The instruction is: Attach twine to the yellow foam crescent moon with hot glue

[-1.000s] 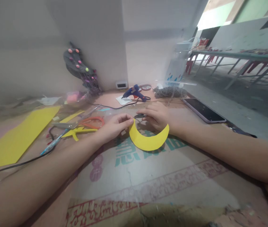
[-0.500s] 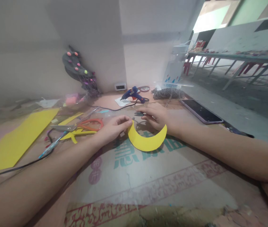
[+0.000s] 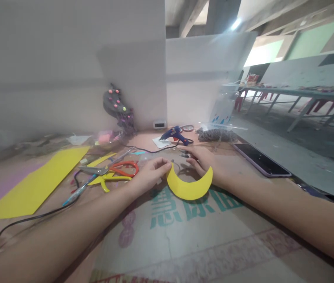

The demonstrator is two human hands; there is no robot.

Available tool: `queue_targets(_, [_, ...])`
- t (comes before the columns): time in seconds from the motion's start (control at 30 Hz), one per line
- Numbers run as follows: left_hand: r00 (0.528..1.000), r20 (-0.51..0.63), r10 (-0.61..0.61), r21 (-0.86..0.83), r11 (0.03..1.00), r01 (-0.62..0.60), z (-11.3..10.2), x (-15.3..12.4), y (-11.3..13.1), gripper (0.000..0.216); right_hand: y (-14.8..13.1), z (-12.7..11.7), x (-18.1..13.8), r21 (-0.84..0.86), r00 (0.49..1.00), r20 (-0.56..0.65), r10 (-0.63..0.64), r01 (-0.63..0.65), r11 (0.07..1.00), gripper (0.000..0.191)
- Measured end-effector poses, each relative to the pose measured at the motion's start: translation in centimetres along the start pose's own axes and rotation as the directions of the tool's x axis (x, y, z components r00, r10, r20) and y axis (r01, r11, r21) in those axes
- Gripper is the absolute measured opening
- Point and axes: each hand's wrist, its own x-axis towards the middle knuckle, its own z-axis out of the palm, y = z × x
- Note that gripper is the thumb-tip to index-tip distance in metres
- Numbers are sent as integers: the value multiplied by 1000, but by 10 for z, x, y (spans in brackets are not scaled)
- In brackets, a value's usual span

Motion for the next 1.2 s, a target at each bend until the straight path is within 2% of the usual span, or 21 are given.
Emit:
queue_targets(0.07, [999,-38,16,-7,1000,-16,1,0,1,34,-1,-2,0,-4,999,31,6,-6,1000,39])
queue_targets(0.23, [1000,-24,11,17,1000,-10,-1,2,-2,33,-4,-5,0,-2,999,-10,-50,50,999,36])
queue_targets(0.4, [1000,16,-16,26,1000,15,-2,1,-4,35,-6,-6,2,-27,994,26,-105,106,994,32])
queue_targets(0.6, [1000,21,-24,12,1000,23,-2,0,-2,35,0,2,1,-84,984,-17,-177,175,981,28])
queue_targets(0.8, [998,54,-28,-10,1000,29,-1,0,-1,34,0,3,0,-89,983,-39,-182,178,980,26])
queue_targets(1.0, [998,49,-35,-20,999,36,-1,-1,0,33,0,3,1,-109,981,10,-193,193,975,25])
queue_targets(1.2, [996,80,-34,-9,999,35,-3,1,-3,36,0,6,1,-94,981,-16,-193,191,977,25])
